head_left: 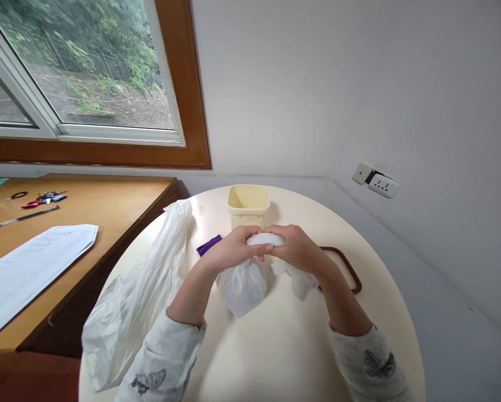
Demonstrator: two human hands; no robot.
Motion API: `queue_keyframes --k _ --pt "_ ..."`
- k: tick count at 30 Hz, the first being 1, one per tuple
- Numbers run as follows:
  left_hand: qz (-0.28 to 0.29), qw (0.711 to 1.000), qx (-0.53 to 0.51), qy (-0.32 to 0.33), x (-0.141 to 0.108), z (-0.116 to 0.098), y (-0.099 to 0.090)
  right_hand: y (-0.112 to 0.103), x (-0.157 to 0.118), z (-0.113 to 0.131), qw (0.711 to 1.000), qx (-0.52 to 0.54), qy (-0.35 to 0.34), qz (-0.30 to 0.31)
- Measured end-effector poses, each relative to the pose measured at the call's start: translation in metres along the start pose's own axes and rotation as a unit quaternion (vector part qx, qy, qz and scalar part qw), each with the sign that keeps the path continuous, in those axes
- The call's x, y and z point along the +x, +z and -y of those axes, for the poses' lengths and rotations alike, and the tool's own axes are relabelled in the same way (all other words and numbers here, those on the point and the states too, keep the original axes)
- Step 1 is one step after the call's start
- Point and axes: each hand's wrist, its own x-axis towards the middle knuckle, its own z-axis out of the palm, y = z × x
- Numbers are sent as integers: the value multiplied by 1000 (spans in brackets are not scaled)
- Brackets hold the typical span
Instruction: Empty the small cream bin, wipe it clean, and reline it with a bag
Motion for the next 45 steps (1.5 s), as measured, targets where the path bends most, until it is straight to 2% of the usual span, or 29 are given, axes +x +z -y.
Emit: queue_keyframes --k 5,10,13,17,19,23,25,28,30,33,36,38,41,43,45 --pt "-3 999 34 33 -6 4 -8 -10 -2 -10 998 -59 23 18" --pt "98 983 96 123 -13 0 -21 -19 -3 -19 995 -52 77 -19" --pt "127 968 172 131 -14 1 -25 -26 -6 -18 991 -16 131 -29" --pt "62 963 253 68 -13 5 -21 -32 -11 -10 980 47 191 21" --pt "38 961 270 55 -14 6 -18 -34 -14 -3 976 83 194 53" --pt "28 946 322 26 -19 0 -12 -36 -20 14 969 167 136 119" --pt "-5 934 359 4 -21 -3 -9 -37 -22 22 959 209 100 165" --pt "-83 927 366 3 -21 -5 -5 -31 -21 32 932 253 45 256" --pt "-131 936 327 -7 -20 -5 -2 -22 -18 36 908 284 4 308" --pt "-191 952 239 -18 -18 -6 -1 4 -11 41 848 379 -35 368" --pt "-212 962 174 -3 -20 -11 -1 35 -4 41 780 484 -48 393" --pt "-205 966 154 27 -23 -14 -1 53 0 40 762 517 -62 384" --pt "-184 969 136 94 -28 -20 2 66 3 39 790 491 -102 352" --pt "-161 971 124 124 -31 -22 3 66 3 39 825 441 -114 335" --pt "-142 972 120 142 -32 -24 3 63 2 41 870 373 -92 310"
